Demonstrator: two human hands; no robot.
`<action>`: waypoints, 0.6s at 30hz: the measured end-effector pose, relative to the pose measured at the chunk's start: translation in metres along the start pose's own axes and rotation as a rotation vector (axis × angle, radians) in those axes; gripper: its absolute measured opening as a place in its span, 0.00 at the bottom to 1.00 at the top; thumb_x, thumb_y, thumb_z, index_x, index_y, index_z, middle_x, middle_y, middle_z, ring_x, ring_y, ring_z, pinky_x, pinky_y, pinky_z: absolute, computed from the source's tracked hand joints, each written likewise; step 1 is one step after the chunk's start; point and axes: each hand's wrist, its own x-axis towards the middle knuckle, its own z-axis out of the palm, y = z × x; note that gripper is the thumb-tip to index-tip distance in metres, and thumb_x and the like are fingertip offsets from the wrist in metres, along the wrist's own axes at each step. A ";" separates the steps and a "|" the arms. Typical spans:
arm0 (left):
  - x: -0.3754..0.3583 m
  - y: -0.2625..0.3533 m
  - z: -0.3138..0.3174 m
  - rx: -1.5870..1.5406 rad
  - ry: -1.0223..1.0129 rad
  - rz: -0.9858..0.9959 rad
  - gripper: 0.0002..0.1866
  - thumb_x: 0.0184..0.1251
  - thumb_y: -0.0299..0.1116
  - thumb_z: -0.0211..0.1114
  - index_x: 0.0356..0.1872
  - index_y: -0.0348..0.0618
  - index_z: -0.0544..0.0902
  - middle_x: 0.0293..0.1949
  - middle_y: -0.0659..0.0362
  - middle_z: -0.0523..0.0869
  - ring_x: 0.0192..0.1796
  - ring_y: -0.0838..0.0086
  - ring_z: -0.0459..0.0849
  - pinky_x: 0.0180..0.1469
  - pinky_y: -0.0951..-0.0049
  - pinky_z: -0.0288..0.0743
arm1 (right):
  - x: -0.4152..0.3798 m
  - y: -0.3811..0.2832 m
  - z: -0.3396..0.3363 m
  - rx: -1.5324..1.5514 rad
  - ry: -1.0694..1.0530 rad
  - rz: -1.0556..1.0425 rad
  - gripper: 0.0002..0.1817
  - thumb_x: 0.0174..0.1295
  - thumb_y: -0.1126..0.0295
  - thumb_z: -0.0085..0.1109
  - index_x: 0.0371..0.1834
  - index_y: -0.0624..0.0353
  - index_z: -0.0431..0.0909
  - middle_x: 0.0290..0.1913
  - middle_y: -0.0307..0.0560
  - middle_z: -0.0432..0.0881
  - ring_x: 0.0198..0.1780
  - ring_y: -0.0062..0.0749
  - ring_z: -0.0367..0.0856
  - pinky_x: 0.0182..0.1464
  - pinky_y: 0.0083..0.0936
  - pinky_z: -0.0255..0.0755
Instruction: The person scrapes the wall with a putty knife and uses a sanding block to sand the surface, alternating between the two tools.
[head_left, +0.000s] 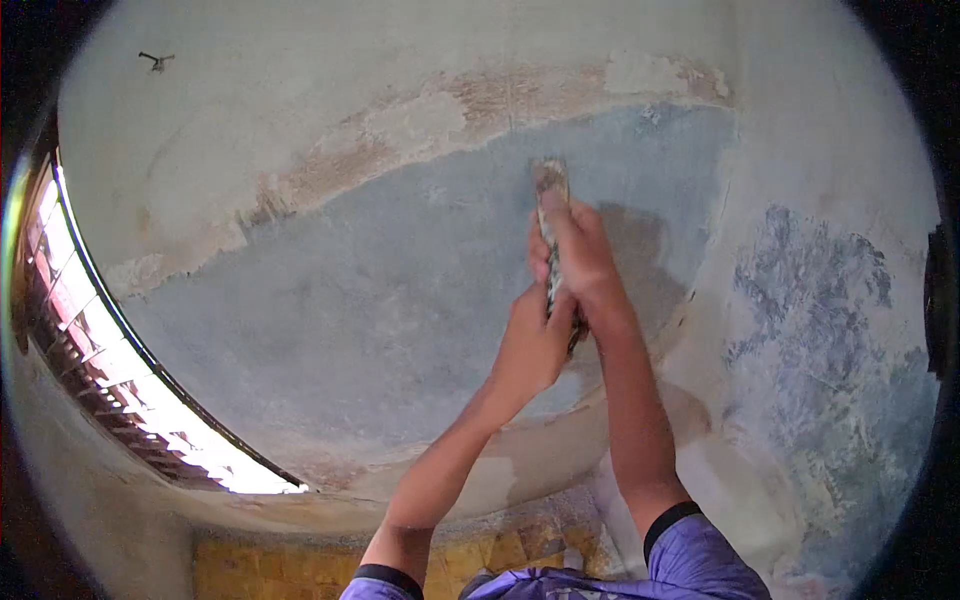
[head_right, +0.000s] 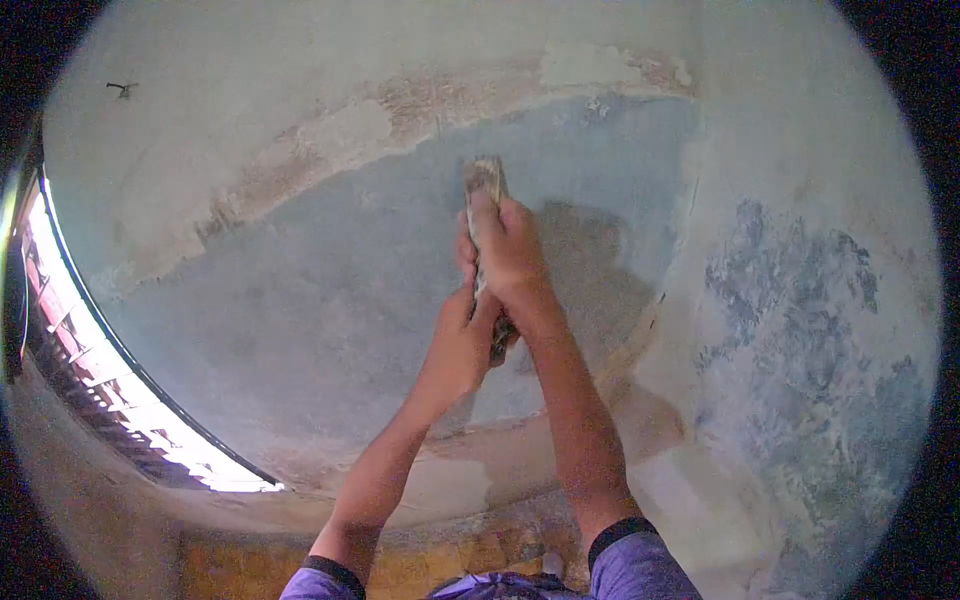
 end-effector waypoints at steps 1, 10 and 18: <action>0.005 0.005 0.002 -0.021 -0.001 0.013 0.17 0.78 0.38 0.46 0.34 0.33 0.72 0.21 0.60 0.76 0.20 0.78 0.71 0.21 0.71 0.66 | 0.008 -0.005 -0.001 -0.041 0.007 0.006 0.20 0.74 0.53 0.45 0.31 0.59 0.70 0.17 0.36 0.68 0.16 0.22 0.67 0.19 0.23 0.63; 0.023 0.004 0.015 0.198 0.159 0.378 0.22 0.79 0.40 0.45 0.31 0.27 0.72 0.19 0.49 0.75 0.18 0.67 0.73 0.24 0.62 0.67 | 0.015 -0.029 -0.006 -0.095 0.017 0.039 0.21 0.71 0.51 0.51 0.31 0.59 0.69 0.18 0.34 0.65 0.16 0.20 0.62 0.19 0.21 0.60; 0.031 0.034 0.005 0.087 0.061 0.190 0.23 0.80 0.41 0.42 0.34 0.28 0.73 0.21 0.47 0.77 0.25 0.61 0.78 0.34 0.59 0.72 | 0.026 -0.049 0.006 -0.088 -0.003 0.002 0.22 0.72 0.50 0.49 0.31 0.59 0.70 0.18 0.34 0.64 0.17 0.20 0.63 0.21 0.22 0.59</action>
